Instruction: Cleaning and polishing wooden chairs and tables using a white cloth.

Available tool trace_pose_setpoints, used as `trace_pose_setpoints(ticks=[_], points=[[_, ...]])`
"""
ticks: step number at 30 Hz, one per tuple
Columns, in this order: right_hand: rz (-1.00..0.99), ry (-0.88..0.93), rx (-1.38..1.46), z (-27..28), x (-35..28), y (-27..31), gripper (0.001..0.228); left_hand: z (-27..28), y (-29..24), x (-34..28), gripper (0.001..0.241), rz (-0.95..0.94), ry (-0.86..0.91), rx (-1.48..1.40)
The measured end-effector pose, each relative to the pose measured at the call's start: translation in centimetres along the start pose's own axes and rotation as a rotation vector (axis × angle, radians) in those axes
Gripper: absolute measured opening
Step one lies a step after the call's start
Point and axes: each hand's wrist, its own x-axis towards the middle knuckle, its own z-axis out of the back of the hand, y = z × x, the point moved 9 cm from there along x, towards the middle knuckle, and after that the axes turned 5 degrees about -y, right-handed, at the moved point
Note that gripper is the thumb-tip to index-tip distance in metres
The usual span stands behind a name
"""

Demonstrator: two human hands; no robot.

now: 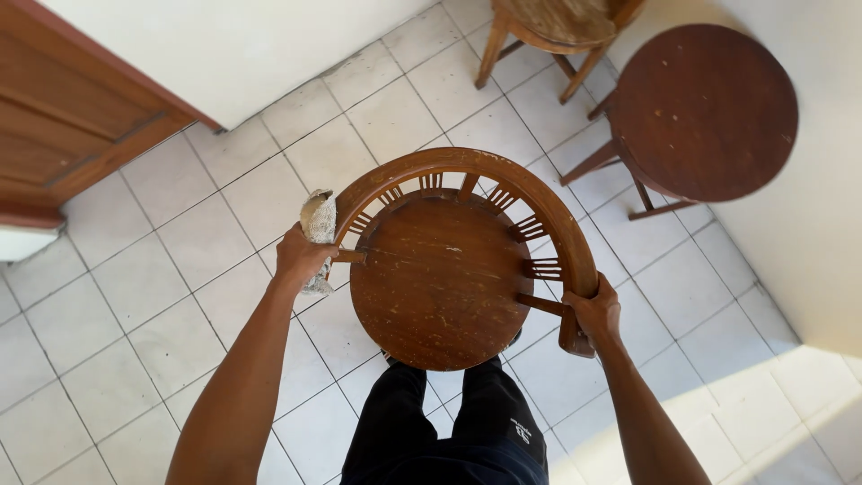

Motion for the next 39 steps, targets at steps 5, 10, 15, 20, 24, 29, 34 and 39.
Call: trace_pose_setpoints(ticks=[5,10,15,20,24,29,34,39], points=[[0.053,0.050,-0.050,-2.6,1.8,1.9,0.064,1.4,2.6,0.1,0.065,0.057,-0.057,-0.074],[0.063,0.074,-0.074,-4.0,2.6,2.5,0.064,1.4,4.7,0.4,0.064,0.115,-0.074,-0.092],[0.098,0.087,-0.099,-5.0,3.7,2.4,0.065,1.1,5.5,1.1,0.064,0.108,-0.076,-0.115],[0.082,0.091,-0.085,-5.1,3.7,2.9,0.063,1.3,5.4,1.4,0.067,0.105,-0.087,-0.084],[0.076,0.099,-0.086,-4.8,2.8,2.9,0.061,1.0,5.7,0.9,0.068,0.112,-0.027,-0.075],[0.191,0.080,-0.132,-4.1,2.7,3.3,0.071,2.3,4.8,1.5,0.063,-0.005,-0.012,0.028],[0.475,-0.119,-0.211,-1.2,-2.9,6.8,0.072,6.0,1.8,-1.5,0.055,-0.266,-0.319,-0.011],[0.390,-0.036,0.054,-0.7,-11.2,12.2,0.030,5.6,-1.1,-6.4,0.063,-0.159,-0.015,-0.772]])
